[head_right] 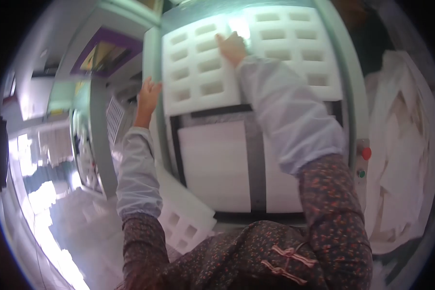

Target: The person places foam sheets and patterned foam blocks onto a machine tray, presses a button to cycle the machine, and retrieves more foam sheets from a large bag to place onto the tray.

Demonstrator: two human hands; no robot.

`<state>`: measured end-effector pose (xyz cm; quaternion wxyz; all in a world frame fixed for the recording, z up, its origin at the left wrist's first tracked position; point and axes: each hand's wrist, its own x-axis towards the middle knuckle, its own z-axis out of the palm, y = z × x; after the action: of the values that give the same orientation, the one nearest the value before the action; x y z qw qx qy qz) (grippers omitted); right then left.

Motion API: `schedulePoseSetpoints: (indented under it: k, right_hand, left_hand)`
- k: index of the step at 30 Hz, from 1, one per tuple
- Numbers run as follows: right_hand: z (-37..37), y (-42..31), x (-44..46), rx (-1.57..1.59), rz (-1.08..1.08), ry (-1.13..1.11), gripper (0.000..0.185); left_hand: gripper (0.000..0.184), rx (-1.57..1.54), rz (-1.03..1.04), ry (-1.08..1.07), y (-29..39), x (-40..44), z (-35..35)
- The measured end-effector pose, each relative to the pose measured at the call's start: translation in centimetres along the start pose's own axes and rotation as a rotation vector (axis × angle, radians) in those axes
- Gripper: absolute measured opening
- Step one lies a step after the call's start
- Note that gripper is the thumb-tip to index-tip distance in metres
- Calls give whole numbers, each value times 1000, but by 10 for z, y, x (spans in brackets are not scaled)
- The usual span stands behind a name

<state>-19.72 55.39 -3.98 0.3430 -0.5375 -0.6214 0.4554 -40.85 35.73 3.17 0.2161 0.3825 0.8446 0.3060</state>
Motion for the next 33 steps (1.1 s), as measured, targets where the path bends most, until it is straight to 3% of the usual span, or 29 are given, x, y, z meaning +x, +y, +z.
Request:
schedulePoseSetpoints:
  k: [4,7,11,13,16,19,23,27,29,30,32,33]
  right_hand:
    - [-29,-32,-51,34,-406,-27,63]
    - [-61,-45,-150,91,-377,-423,58]
    - [-65,-22,-277,188,-86,-841,61]
    - [-51,-15,-321,216,18,-987,67]
    - [-28,-24,-371,220,93,-1127,74]
    - [-6,-26,-402,134,-7,-1180,73]
    - [-3,-34,-417,-66,-225,-1248,71]
    - [-36,-71,-425,303,-195,-1162,71]
    - [-68,-89,-422,279,-27,-1068,70]
    - [-80,-83,-418,267,-33,-1071,70]
    - [-105,-69,-406,390,60,-930,67]
    - [-117,-59,-402,387,66,-840,64]
  left_hand:
    - [58,196,129,135,-4,-74,-98]
    - [59,305,-18,281,-63,-167,-175]
    - [59,246,-408,436,-149,-321,-207]
    - [54,229,-677,235,-176,-379,-196]
    - [47,-84,-777,173,-185,-439,-149]
    - [40,-335,-710,328,-175,-458,-117]
    - [36,-408,-599,460,-154,-459,-109]
    - [35,-416,-481,513,-112,-456,-131]
    - [34,-471,-348,495,-99,-449,-130]
    - [34,-484,-348,500,-97,-444,-127]
    - [41,-504,-79,458,-96,-434,-123]
    - [41,-512,-80,464,-105,-432,-121]
